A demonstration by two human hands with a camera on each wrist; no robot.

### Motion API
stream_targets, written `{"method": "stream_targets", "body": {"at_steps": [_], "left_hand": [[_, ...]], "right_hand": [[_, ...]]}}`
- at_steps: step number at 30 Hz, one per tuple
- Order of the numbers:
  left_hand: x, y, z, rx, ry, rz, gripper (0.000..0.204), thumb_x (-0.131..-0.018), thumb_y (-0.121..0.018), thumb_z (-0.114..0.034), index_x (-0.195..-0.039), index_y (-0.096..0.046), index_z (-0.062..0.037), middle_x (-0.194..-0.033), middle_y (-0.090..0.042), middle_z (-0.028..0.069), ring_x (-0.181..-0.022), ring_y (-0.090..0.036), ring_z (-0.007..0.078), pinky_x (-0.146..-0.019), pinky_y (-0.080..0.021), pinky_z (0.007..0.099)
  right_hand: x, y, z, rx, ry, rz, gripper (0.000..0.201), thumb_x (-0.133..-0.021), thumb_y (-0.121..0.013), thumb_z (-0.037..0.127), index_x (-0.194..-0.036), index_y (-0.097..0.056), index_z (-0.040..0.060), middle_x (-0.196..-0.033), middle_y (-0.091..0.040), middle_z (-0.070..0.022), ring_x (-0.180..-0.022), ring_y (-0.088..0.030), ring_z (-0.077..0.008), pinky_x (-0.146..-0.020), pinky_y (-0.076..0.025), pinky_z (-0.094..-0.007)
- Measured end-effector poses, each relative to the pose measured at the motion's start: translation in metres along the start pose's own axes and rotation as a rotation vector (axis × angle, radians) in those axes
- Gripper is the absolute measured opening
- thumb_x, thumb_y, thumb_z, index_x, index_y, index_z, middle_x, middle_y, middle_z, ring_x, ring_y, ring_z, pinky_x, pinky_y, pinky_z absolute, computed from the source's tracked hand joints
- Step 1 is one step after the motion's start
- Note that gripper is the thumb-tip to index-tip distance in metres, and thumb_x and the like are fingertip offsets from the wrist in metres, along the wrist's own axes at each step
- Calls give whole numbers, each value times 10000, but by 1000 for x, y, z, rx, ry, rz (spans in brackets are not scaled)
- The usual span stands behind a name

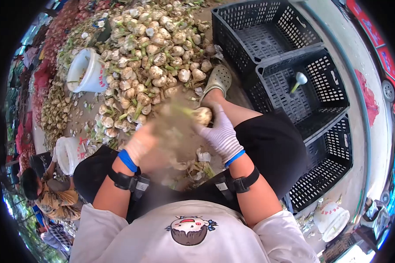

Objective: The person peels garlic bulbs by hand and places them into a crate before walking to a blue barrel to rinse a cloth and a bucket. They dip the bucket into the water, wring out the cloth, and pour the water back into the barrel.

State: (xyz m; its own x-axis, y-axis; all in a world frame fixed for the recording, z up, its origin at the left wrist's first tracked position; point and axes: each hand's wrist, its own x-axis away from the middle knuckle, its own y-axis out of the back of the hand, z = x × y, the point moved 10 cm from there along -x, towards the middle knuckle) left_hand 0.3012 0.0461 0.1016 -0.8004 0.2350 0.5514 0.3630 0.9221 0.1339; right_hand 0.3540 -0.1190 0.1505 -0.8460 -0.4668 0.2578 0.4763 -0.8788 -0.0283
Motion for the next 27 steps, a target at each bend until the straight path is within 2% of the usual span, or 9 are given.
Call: {"method": "stream_targets", "body": {"at_steps": [1,4,8,12,20,22,24,26,27], "left_hand": [[12,-9,-18,-258,-158,-62,576,-714,-715,-168,-1209,-481,10,-1087,-584,121,-1016,-542,153,-863,-448,278],[32,-33,-38,-222,-117,-20,585,-767,-673,-338,-1198,-484,10,-1131,-560,116,-1054,-509,138,-910,-411,288],[77,-11,-122,101,-831,-313,454,-831,-630,-336,-1158,-530,-37,-1044,-587,50,-966,-548,144,-844,-443,281],[69,-8,-97,142,-649,-255,364,-858,-602,-238,-1151,-531,-35,-1031,-595,58,-926,-577,146,-757,-499,273],[77,13,-74,-105,-754,-342,222,-858,-562,-134,-1033,-582,2,-932,-611,62,-800,-578,141,-712,-474,260],[67,15,-61,-311,-600,-450,208,-853,-570,-138,-1001,-603,4,-890,-617,48,-779,-554,117,-704,-454,248],[56,17,-47,-475,-381,-486,209,-852,-582,-144,-994,-618,5,-871,-625,37,-780,-539,98,-711,-442,238],[45,12,-35,482,-416,-335,219,-857,-588,-131,-1026,-612,5,-894,-632,33,-810,-541,90,-730,-438,235],[52,14,-50,183,-564,-384,215,-857,-590,-117,-1033,-608,6,-920,-632,34,-821,-542,89,-743,-437,234]], "right_hand": [[2,3,-1,-109,-7,-50,570,-729,-691,126,-1210,-422,-17,-1089,-508,-103,-1010,-494,-163,-903,-400,-274],[14,-14,19,-191,-11,-49,585,-730,-709,138,-1208,-414,-21,-1063,-522,-118,-967,-528,-164,-873,-441,-278],[22,-41,27,-151,116,-12,611,-716,-727,131,-1217,-409,-12,-1083,-511,-115,-988,-515,-166,-893,-431,-280],[24,-48,20,-100,108,-22,628,-714,-740,153,-1224,-409,-5,-1119,-497,-119,-1034,-499,-176,-903,-426,-293],[15,-69,-6,-488,-118,30,688,-763,-710,216,-1299,-341,-9,-1179,-467,-130,-1082,-482,-203,-913,-431,-304],[19,-77,-9,-674,-290,15,733,-767,-701,233,-1331,-297,-1,-1214,-448,-142,-1127,-452,-219,-924,-425,-325],[16,-77,5,-493,-83,71,757,-757,-703,208,-1345,-270,8,-1229,-430,-146,-1111,-470,-218,-895,-450,-330],[15,-66,9,-358,-4,-59,740,-748,-702,184,-1331,-281,11,-1133,-499,-113,-935,-560,-174,-749,-506,-288],[15,-67,9,-321,-81,-34,727,-743,-707,183,-1317,-296,12,-1053,-530,-91,-820,-565,-145,-662,-496,-259]]}}
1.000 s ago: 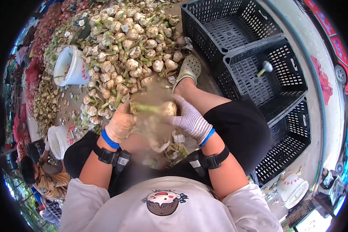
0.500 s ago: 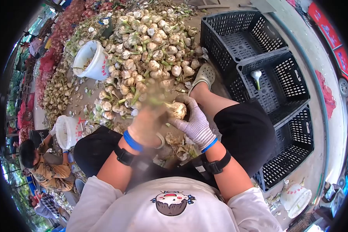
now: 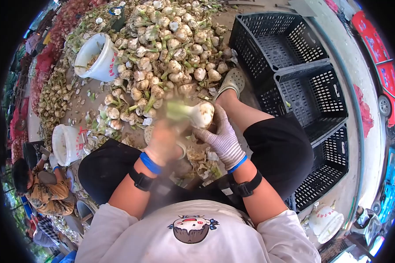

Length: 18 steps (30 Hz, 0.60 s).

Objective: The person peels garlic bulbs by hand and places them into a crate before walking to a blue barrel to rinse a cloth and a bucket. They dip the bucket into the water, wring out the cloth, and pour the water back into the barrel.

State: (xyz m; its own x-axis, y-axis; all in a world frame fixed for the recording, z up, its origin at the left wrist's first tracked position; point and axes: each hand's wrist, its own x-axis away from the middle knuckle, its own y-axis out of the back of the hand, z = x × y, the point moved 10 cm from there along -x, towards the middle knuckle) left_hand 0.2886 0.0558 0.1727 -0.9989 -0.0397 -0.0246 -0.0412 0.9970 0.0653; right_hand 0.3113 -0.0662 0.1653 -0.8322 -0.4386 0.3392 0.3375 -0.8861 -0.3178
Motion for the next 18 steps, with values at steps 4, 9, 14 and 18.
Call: {"method": "stream_targets", "body": {"at_steps": [4,9,14,18], "left_hand": [[0,-4,20,304,274,-108,241,-855,-587,-79,-1082,-569,3,-980,-629,55,-886,-559,104,-794,-435,247],[0,-29,-11,224,109,238,282,-849,-591,-101,-1107,-538,2,-1010,-616,66,-917,-564,124,-819,-438,263],[12,-24,-19,414,302,414,332,-830,-612,-130,-1128,-528,-11,-1022,-611,60,-946,-562,121,-828,-445,266],[-5,-9,-17,662,441,139,364,-813,-594,-86,-1165,-509,-52,-1063,-603,51,-946,-586,176,-832,-460,291]], "right_hand": [[-3,7,-24,-263,-268,51,620,-788,-642,371,-1244,-401,26,-865,-560,-47,-578,-518,-102,-490,-423,-212],[-8,27,-10,-1,33,-6,414,-886,-497,424,-1110,-513,76,-922,-589,-63,-760,-570,-122,-634,-460,-229],[2,33,-32,-350,-238,12,450,-886,-481,460,-1094,-517,63,-895,-623,-66,-660,-611,-118,-525,-493,-213],[8,15,-29,-893,-362,245,540,-854,-478,541,-1073,-522,49,-865,-622,-92,-616,-604,-142,-406,-445,-202]]}}
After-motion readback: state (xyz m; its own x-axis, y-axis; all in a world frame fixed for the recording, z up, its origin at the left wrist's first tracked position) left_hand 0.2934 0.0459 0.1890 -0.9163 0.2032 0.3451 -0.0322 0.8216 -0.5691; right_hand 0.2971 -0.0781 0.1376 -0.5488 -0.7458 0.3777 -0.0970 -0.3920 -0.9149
